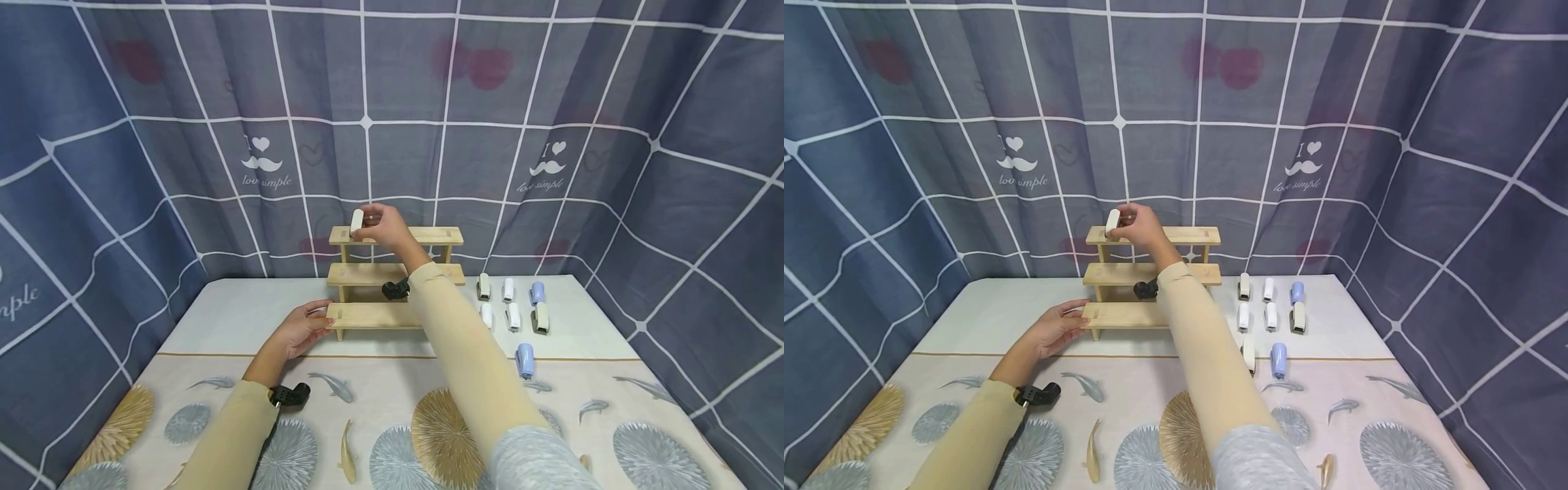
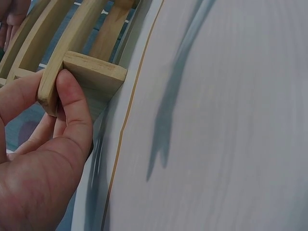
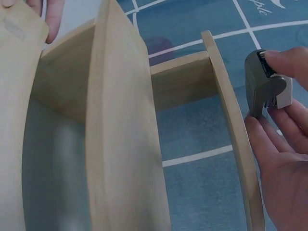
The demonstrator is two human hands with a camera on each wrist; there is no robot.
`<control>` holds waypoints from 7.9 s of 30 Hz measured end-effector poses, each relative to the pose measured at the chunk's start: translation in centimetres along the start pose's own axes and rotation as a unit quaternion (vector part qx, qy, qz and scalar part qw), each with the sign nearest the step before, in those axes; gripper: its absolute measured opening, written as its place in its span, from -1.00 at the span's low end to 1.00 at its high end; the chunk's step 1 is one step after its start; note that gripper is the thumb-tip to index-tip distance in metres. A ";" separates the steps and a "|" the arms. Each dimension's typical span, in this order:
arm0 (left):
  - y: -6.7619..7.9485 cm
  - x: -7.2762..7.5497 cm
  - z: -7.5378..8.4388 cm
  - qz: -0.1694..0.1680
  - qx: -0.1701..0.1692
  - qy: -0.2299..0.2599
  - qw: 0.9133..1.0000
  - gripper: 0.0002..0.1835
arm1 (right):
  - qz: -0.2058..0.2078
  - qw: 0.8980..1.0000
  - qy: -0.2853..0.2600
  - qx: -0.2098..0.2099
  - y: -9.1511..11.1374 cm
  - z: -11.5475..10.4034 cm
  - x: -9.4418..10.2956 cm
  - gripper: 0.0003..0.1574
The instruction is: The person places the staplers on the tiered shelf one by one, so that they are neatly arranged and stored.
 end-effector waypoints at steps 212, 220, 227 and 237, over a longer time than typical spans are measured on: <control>0.1 -0.2 0.1 -0.005 0.008 0.004 1.000 -0.25 | 0.015 0.994 0.054 -0.098 33.5 14.1 16.6 -0.09; 0.1 -0.1 0.2 -0.010 0.006 0.004 1.000 -0.24 | 0.033 0.997 0.041 -0.063 32.7 13.7 15.9 -0.12; 0.1 -0.1 0.1 -0.004 0.009 0.004 1.000 -0.24 | 0.044 0.997 0.008 -0.069 31.6 13.1 14.8 -0.08; 0.3 0.1 0.0 0.001 0.008 -0.008 1.000 -0.25 | 0.025 0.997 -0.021 -0.072 29.5 13.0 12.8 -0.02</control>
Point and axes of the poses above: each hand's wrist, its own y-axis away from the middle knuckle, its own x-axis out of the back of the hand, z = x × y, the point moved 2 cm from there along -y, towards the middle knuckle, and after that the axes turned 8 degrees about y, right-handed, at the moved point
